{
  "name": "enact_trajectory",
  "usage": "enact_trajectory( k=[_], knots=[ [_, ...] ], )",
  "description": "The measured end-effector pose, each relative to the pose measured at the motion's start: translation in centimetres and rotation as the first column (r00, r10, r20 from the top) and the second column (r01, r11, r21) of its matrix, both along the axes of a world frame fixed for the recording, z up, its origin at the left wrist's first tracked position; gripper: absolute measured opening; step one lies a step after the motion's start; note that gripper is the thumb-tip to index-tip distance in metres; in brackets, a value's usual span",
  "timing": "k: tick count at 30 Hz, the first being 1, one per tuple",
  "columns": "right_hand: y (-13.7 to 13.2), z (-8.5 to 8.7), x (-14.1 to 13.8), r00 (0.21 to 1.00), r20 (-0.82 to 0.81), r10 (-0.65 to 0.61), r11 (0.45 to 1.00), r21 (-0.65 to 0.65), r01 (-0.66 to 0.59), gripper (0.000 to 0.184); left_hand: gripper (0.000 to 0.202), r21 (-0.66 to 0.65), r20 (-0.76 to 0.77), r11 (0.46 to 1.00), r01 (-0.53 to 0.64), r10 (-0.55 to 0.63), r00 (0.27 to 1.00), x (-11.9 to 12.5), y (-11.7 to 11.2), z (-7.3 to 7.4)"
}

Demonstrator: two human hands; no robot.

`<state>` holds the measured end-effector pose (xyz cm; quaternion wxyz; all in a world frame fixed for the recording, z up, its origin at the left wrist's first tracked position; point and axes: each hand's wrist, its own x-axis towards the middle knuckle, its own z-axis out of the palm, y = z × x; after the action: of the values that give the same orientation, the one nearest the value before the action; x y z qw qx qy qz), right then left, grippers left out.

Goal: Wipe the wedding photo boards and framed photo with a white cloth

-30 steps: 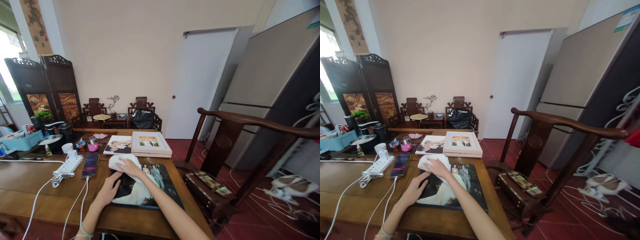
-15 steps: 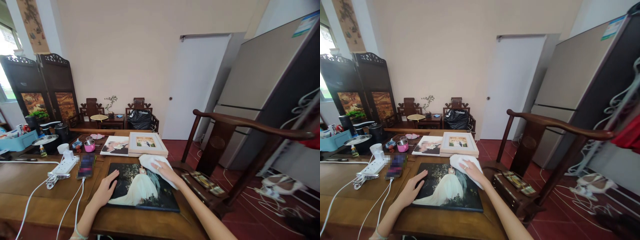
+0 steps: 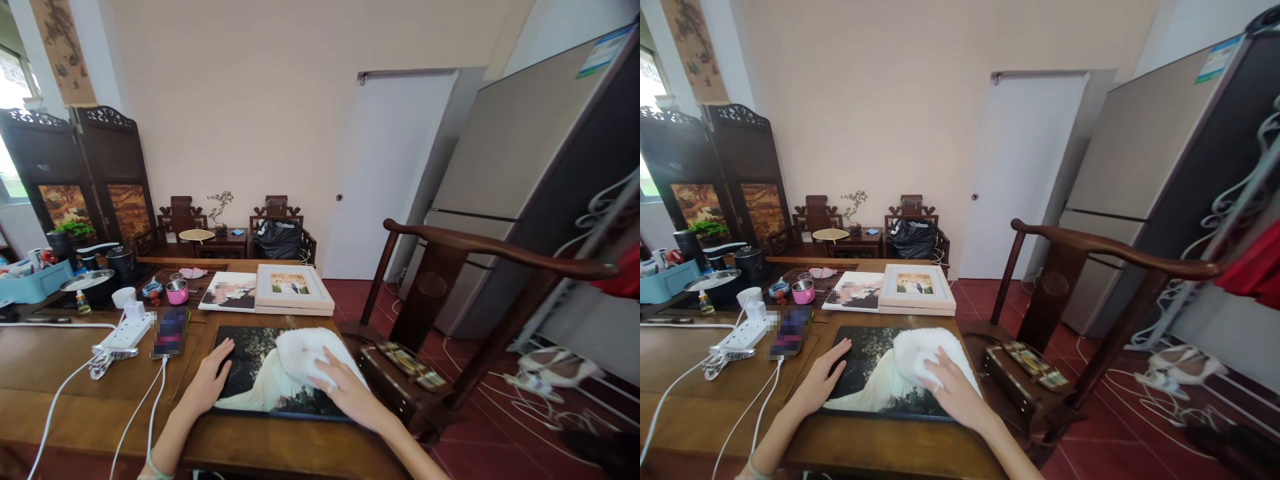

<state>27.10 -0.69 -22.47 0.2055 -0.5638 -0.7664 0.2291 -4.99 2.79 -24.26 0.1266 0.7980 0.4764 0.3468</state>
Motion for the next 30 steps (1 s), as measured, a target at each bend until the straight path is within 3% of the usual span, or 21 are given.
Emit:
enact_trajectory(
  k=[4, 7, 10, 17, 21, 25, 30],
  knots=[
    [-5.0, 0.7, 0.7, 0.992, 0.010, 0.124, 0.992, 0.011, -0.125, 0.042, 0.038, -0.002, 0.017, 1.000, 0.001, -0.001, 1.000, 0.1, -0.1, 0.1],
    [-5.6, 1.1, 1.1, 0.988, -0.003, 0.155, 0.986, -0.065, -0.155, 0.045, 0.037, -0.001, 0.032, 1.000, 0.002, -0.002, 1.000, 0.2, -0.1, 0.1],
    [-2.9, 0.6, 1.4, 0.995, -0.053, 0.084, 0.990, -0.106, -0.090, 0.053, 0.035, 0.011, 0.041, 1.000, 0.008, -0.009, 0.999, 0.2, -0.2, 0.2],
    [7.8, 0.1, 0.8, 0.985, -0.168, -0.035, 0.999, 0.000, 0.035, 0.061, 0.035, 0.003, 0.028, 1.000, 0.003, -0.003, 1.000, 0.2, -0.2, 0.4],
    [10.1, 0.6, 0.2, 0.985, -0.166, -0.046, 0.999, 0.014, 0.049, 0.063, 0.035, -0.003, 0.020, 1.000, 0.001, 0.000, 1.000, 0.2, -0.2, 0.4],
    [7.7, 0.5, -0.3, 0.990, -0.125, -0.063, 0.998, 0.003, 0.064, 0.059, 0.035, 0.000, 0.012, 1.000, -0.005, 0.005, 1.000, 0.1, -0.2, 0.4],
    [0.4, 0.5, 0.1, 0.999, 0.021, 0.044, 0.999, -0.024, -0.044, 0.052, 0.035, 0.001, 0.016, 1.000, 0.001, -0.001, 1.000, 0.1, -0.2, 0.3]
  ],
)
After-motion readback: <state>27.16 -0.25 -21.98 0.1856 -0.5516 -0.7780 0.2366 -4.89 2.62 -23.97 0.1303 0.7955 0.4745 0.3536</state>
